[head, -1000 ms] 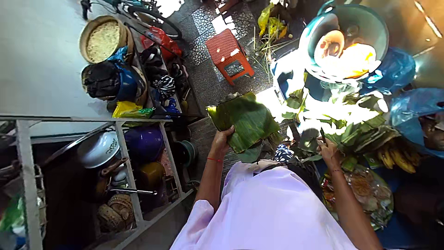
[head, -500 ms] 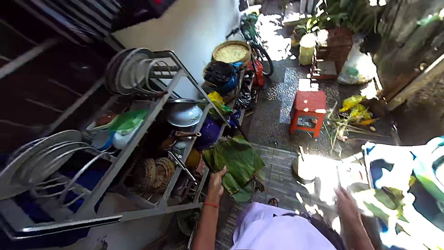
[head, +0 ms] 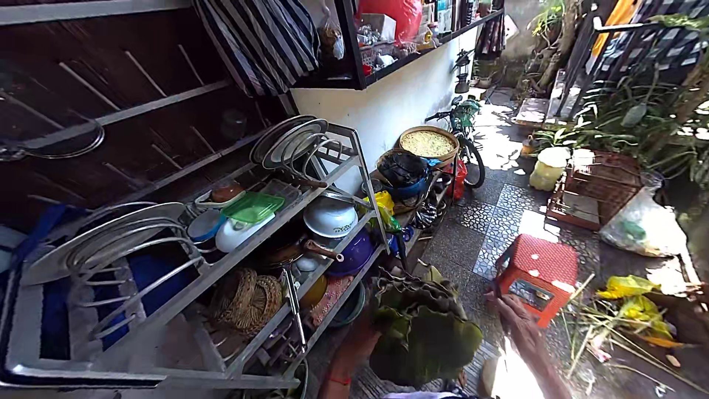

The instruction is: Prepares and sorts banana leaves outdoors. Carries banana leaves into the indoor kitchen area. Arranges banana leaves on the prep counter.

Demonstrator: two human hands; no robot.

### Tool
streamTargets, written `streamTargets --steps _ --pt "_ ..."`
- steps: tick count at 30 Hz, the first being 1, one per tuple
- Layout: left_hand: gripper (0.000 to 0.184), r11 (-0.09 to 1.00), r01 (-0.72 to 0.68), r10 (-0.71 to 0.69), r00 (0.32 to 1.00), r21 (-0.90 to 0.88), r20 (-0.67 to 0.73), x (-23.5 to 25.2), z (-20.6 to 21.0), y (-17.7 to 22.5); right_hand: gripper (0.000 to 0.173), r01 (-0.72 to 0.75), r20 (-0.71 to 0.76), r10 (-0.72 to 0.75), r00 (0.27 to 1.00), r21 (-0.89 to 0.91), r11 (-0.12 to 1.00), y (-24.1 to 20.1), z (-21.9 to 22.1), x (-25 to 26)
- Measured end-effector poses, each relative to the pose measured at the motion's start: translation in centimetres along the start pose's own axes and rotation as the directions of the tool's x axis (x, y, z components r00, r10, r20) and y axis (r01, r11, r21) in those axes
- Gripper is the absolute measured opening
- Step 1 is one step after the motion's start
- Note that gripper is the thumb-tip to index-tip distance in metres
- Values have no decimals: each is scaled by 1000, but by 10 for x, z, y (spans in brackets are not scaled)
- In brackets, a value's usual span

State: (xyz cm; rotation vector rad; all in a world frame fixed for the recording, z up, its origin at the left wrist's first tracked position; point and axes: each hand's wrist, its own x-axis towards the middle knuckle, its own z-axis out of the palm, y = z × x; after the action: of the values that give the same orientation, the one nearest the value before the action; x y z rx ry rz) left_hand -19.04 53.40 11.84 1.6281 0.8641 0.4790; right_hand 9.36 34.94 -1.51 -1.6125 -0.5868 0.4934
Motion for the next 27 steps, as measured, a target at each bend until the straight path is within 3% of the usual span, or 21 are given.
streamTargets --steps 4,8,11,13,15,19,21,23,24,27 --pt "31 989 -124 112 985 80 133 36 23 32 33 244 162 -226 961 -103 964 -52 16 75" --pt "25 950 -313 302 917 2 259 73 47 40 23 319 302 -363 882 186 929 -90 33 129" --pt "56 927 -359 375 885 -108 275 97 58 37 17 323 455 -501 736 415 851 -108 46 160" --pt "65 916 -383 401 877 -120 267 113 59 33 15 251 544 -543 639 520 816 -116 54 176" --pt "61 931 -354 365 906 -89 214 114 58 40 13 163 631 -548 549 563 810 -123 63 188" --pt "25 968 -248 252 957 -45 145 114 48 46 14 35 783 -501 368 527 849 -136 85 209" --pt "25 969 -234 243 959 -76 144 119 40 42 12 72 858 -457 235 453 889 -147 94 231" --pt "26 967 -236 244 965 -93 92 126 32 38 14 258 915 -378 142 335 906 -170 100 262" --pt "26 963 -241 249 967 -118 59 129 27 36 16 391 921 -344 183 253 885 -189 103 279" --pt "27 951 -235 231 972 -202 -44 138 11 34 22 623 799 -375 470 1 783 -262 119 338"
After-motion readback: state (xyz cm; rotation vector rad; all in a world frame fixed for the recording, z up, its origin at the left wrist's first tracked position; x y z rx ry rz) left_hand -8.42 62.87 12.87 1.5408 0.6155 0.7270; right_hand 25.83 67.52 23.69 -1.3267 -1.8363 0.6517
